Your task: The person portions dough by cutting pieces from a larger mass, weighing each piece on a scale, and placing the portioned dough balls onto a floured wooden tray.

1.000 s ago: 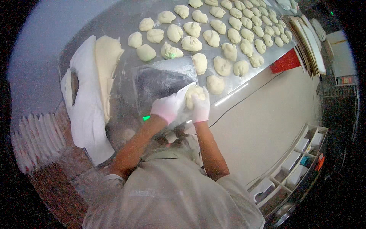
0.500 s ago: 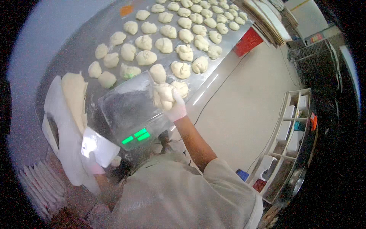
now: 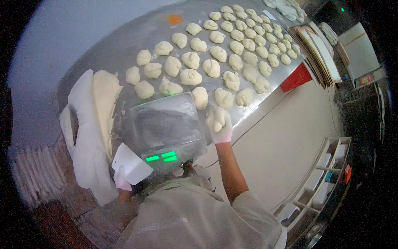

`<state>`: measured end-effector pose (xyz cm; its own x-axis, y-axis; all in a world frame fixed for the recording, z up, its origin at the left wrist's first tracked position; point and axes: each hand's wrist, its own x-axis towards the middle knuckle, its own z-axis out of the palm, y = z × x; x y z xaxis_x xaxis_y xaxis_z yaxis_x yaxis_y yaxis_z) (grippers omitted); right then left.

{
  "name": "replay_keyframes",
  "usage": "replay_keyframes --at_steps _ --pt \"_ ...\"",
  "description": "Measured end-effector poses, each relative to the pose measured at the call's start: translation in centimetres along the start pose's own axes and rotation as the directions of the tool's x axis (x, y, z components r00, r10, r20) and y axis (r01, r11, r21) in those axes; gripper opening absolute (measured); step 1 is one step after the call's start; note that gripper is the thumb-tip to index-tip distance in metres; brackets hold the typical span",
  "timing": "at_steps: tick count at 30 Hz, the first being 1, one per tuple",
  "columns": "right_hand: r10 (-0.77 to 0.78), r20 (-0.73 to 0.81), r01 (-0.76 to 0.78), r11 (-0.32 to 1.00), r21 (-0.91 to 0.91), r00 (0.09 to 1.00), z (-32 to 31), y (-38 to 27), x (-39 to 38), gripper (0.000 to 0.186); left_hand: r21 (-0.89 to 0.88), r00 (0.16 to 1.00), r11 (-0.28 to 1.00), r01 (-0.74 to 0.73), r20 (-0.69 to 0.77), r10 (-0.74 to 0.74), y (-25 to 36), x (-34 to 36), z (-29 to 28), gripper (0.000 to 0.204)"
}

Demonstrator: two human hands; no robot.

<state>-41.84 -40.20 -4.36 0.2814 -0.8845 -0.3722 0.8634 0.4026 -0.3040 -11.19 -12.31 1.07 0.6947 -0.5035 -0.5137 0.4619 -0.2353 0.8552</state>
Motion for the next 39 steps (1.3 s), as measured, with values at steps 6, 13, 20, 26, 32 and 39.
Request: replay_keyframes --at_steps 6,13,20,26,32,39 --pt "-0.231 0.442 0.474 0.654 -0.590 0.867 12.4 2.0 7.6 0.046 -0.004 0.995 1.000 -0.025 -0.099 0.024 -1.8 -1.5 -1.0 0.037" --pt "-0.231 0.787 0.771 -0.175 -0.613 0.573 19.8 7.3 8.9 0.042 -0.097 0.952 0.995 -0.020 -0.306 -0.010 -3.1 -4.1 -4.1 0.037" --pt "0.179 0.499 0.163 0.808 -0.567 0.848 17.4 19.2 11.3 0.038 -0.131 0.916 0.991 -0.019 -0.400 -0.035 -4.7 -5.3 -6.0 0.038" --pt "0.294 0.629 0.598 0.198 -0.776 0.719 16.8 26.1 13.6 0.042 -0.101 0.927 0.995 0.014 -0.372 -0.051 -2.7 -5.5 -5.7 0.038" --pt "0.173 0.567 0.579 -0.028 -0.815 0.805 12.3 19.4 10.9 0.044 -0.081 0.919 0.996 0.023 -0.391 -0.053 -3.7 -4.4 -7.8 0.035" --pt "-0.123 0.495 0.481 -0.132 -0.867 0.860 -0.3 3.6 6.3 0.037 0.116 0.956 0.989 0.093 -0.287 -0.056 -4.9 0.3 -6.9 0.033"
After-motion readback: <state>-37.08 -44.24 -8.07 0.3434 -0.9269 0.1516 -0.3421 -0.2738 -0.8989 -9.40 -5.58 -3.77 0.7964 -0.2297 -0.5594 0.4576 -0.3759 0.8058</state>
